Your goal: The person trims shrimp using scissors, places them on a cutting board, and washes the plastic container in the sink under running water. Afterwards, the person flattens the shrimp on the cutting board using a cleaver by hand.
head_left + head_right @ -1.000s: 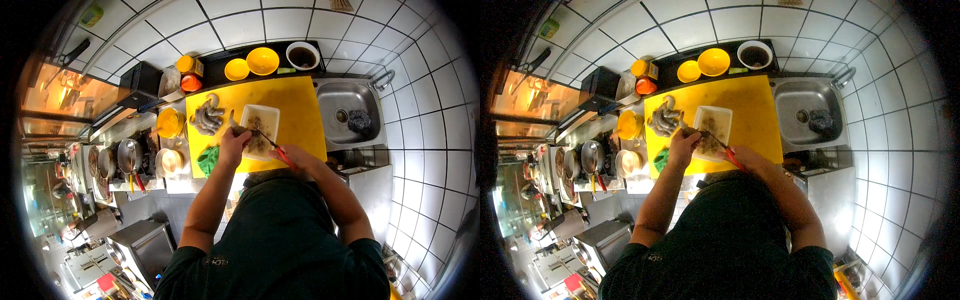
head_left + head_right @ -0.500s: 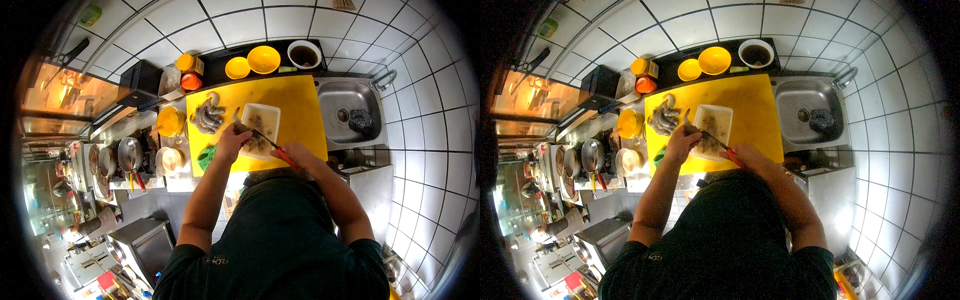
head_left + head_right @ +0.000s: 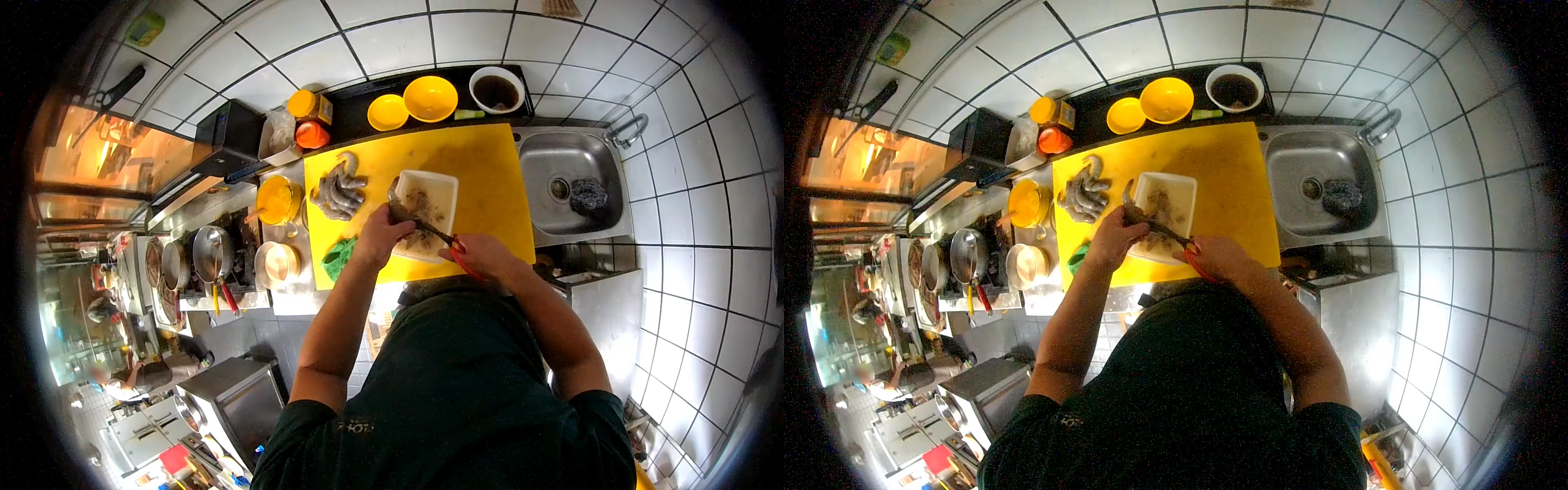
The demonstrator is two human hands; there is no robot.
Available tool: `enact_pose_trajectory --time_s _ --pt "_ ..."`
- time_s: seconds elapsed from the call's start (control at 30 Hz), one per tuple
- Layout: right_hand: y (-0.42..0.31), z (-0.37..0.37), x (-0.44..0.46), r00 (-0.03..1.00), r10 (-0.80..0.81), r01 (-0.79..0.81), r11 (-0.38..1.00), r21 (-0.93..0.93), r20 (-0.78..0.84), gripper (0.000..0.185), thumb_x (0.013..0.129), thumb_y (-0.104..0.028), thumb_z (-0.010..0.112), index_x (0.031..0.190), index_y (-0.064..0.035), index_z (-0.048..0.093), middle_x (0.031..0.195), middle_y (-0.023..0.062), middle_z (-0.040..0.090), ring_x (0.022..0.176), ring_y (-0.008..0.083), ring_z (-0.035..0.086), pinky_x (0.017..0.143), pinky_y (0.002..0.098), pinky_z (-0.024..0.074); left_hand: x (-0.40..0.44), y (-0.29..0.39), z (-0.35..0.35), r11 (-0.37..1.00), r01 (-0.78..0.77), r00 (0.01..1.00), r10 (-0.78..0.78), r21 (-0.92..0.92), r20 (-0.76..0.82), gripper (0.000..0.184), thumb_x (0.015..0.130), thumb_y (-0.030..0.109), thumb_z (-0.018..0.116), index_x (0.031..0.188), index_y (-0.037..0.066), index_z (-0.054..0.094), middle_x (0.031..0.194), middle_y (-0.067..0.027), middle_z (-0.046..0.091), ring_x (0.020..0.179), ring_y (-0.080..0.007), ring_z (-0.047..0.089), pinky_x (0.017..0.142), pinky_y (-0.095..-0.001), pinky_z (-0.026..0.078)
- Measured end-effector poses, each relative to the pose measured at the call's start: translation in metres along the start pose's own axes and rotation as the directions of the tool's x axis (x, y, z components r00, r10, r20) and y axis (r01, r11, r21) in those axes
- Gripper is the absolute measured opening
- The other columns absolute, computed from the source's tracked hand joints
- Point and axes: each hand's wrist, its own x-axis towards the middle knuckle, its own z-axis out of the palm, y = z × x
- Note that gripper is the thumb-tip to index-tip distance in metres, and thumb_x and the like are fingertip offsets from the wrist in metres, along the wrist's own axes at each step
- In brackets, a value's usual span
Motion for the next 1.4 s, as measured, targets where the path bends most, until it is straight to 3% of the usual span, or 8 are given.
enact_pose_trajectory --time_s 0.3,0.37,0.73,0.83,0.97,1.03,1.13,1.4 --pt "-0.002 0.011 0.003 1.0 0.023 -0.024 0.999 0.045 0.012 0.061 0.093 -0.063 0.051 0.089 -0.0045 0.071 0.081 0.0244 0.068 0.082 0.044 0.067 0.074 0.0501 0.0525 0.006 -0.006 -0.003 0.998 0.058 0.998 -0.058 -0.009 -0.001 0.03 0.082 0.002 0.071 0.107 -0.006 0.058 0.09 -0.0124 0.065 0.078 -0.0194 0.063 0.072 -0.0319 0.053" --pt "0.007 0.021 0.006 0.999 -0.01 0.016 0.985 0.173 -0.034 0.064 0.093 -0.064 0.051 0.085 -0.0045 0.071 0.078 0.0243 0.068 0.079 0.0437 0.067 0.073 0.0499 0.0522 -0.002 0.007 0.005 0.962 0.025 0.995 0.002 0.273 -0.095 0.031 0.081 0.004 0.073 0.106 -0.007 0.058 0.088 -0.014 0.066 0.078 -0.0202 0.064 0.071 -0.0328 0.053" --pt "0.002 0.009 -0.011 0.942 0.261 -0.332 0.62 0.711 0.212 0.073 0.089 -0.075 0.046 0.077 -0.0039 0.059 0.056 0.0069 0.052 0.049 0.0191 0.055 0.045 0.0324 0.0447 -0.002 -0.001 -0.012 0.542 -0.225 0.81 0.566 0.81 -0.153 0.03 0.078 0.008 0.069 0.104 -0.001 0.057 0.091 -0.0259 0.067 0.085 -0.0455 0.064 0.075 -0.0471 0.052" --pt "0.009 0.013 -0.009 0.949 0.214 -0.313 0.575 0.756 0.229 0.072 0.087 -0.075 0.05 0.079 -0.0039 0.058 0.057 0.0069 0.051 0.046 0.0189 0.053 0.042 0.0325 0.0437 0.002 0.013 -0.034 0.673 -0.076 0.83 0.451 0.736 -0.327 0.034 0.079 0.013 0.071 0.107 -0.001 0.057 0.099 -0.026 0.067 0.091 -0.0442 0.065 0.077 -0.0485 0.052" --pt "0.008 0.018 -0.006 0.959 0.213 -0.279 0.601 0.749 0.187 0.075 0.087 -0.076 0.049 0.081 -0.0018 0.057 0.058 0.008 0.052 0.044 0.0205 0.054 0.041 0.0326 0.0451 0.02 0.013 -0.059 0.353 -0.102 0.624 0.751 0.93 -0.217 0.028 0.08 0.012 0.069 0.105 0.001 0.06 0.094 -0.0225 0.066 0.088 -0.0433 0.063 0.074 -0.048 0.053" --pt "0.008 0.022 -0.006 0.951 0.229 -0.304 0.568 0.765 0.209 0.076 0.087 -0.076 0.049 0.081 -0.001 0.057 0.058 0.0086 0.052 0.044 0.0213 0.053 0.04 0.033 0.0456 0.012 0.031 -0.042 -0.041 -0.051 0.494 0.868 0.998 0.061 0.021 0.082 0.012 0.066 0.099 0.003 0.063 0.09 -0.0205 0.064 0.084 -0.0413 0.063 0.071 -0.0471 0.054" --pt "-0.003 0.015 -0.008 0.958 0.221 -0.279 0.592 0.756 0.18 0.076 0.09 -0.076 0.042 0.08 -0.0016 0.057 0.058 0.008 0.054 0.047 0.0208 0.056 0.044 0.032 0.0468 0.027 -0.007 -0.022 -0.085 -0.1 0.859 0.496 0.991 0.129 0.015 0.083 0.015 0.057 0.078 0.007 0.067 0.088 -0.0174 0.063 0.081 -0.0345 0.064 0.068 -0.0455 0.055" --pt "0.001 0.009 -0.013 0.943 0.246 -0.33 0.594 0.734 0.226 0.075 0.09 -0.075 0.043 0.081 -0.0022 0.058 0.059 0.0076 0.054 0.048 0.0206 0.057 0.047 0.0316 0.0472 0.058 -0.049 0.04 0.002 -0.062 0.96 0.274 0.998 0.059 0.019 0.086 0.019 0.057 0.08 0.006 0.069 0.092 -0.0163 0.069 0.084 -0.0339 0.068 0.073 -0.0447 0.056"
